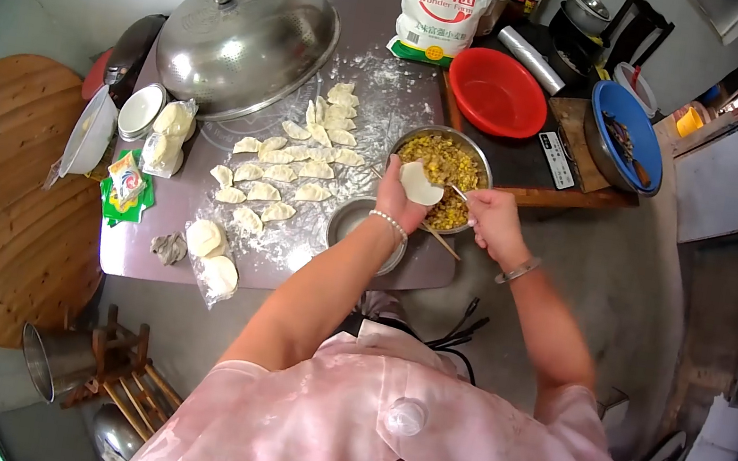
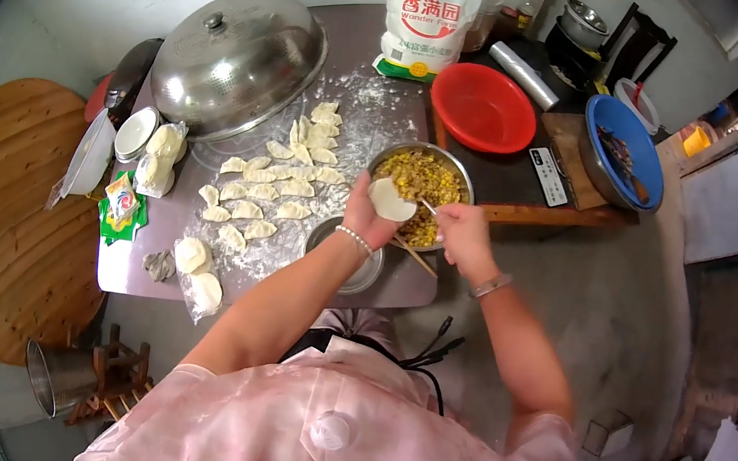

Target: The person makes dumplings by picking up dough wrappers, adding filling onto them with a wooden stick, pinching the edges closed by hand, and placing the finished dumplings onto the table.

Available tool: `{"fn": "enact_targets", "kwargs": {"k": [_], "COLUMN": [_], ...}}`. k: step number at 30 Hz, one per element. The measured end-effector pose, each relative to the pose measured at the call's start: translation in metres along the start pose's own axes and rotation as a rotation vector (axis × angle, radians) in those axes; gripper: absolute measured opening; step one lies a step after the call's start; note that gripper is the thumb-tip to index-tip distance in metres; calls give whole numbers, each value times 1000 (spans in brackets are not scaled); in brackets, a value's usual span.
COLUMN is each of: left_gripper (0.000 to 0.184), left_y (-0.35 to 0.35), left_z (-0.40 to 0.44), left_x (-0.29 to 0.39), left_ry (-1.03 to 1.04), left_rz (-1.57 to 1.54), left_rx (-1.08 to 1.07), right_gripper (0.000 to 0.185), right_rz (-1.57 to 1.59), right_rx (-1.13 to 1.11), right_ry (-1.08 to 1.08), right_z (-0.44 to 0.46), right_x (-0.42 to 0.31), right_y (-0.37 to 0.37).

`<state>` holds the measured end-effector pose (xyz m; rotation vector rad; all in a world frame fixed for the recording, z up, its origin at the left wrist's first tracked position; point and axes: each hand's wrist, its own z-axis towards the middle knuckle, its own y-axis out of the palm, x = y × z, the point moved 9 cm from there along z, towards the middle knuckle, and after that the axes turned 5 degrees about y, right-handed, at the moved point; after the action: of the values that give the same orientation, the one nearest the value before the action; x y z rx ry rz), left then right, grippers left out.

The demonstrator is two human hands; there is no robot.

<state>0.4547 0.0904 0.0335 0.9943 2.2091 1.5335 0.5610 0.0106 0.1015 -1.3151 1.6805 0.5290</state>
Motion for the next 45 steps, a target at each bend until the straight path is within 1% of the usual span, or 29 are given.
{"fn": "enact_targets", "kwargs": {"k": [1,4,5,8,11,17,20,23,26,32,41,45], "left_gripper": [55,53,52,49,48,45,44,43,42,41,41,39], "left_y": [2,5,6,5,8,4,5,5,-1,-4,-11,-14], "left_z": [2,2,1,1,-3,-1,-2,-6,-1,1,7,-7], "left_x": [-3,-4,-5,-8,-8,-9,-7,-4,-3,-2,3,12], "left_ry": [-2,12,11,-8,-16,-33,-23,-23,-15,-14,-17,-27], "left_rz": [-9,-12,4,15,14,28,29,36,47,52,84,96], "left_rx": [19,60,71,72,98,82,64,88,81,117,24,0], "right_gripper": [16,13,11,11,10,8,10,13,16,16,14,16], "right_rz": [-104,-453,-469,-523,-538,-526,-394,-105,8,58,166,23], "right_rx": [48,177,177,225,228,261,178,54,28,0,54,74], "right_ry": [-81,-608,-560,-639,-631,-682,-616,-242,-113,-81,-50,23], "right_z": [4,-17,-19,-25,-28,-29,-11,0,0,-1,2,26], "right_x": [3,-28,-25,-29,-32,-33,-16,4,11,7,2,38], "right_y": [0,13,12,13,11,7,3,0,-2,-1,-22,-36]}}
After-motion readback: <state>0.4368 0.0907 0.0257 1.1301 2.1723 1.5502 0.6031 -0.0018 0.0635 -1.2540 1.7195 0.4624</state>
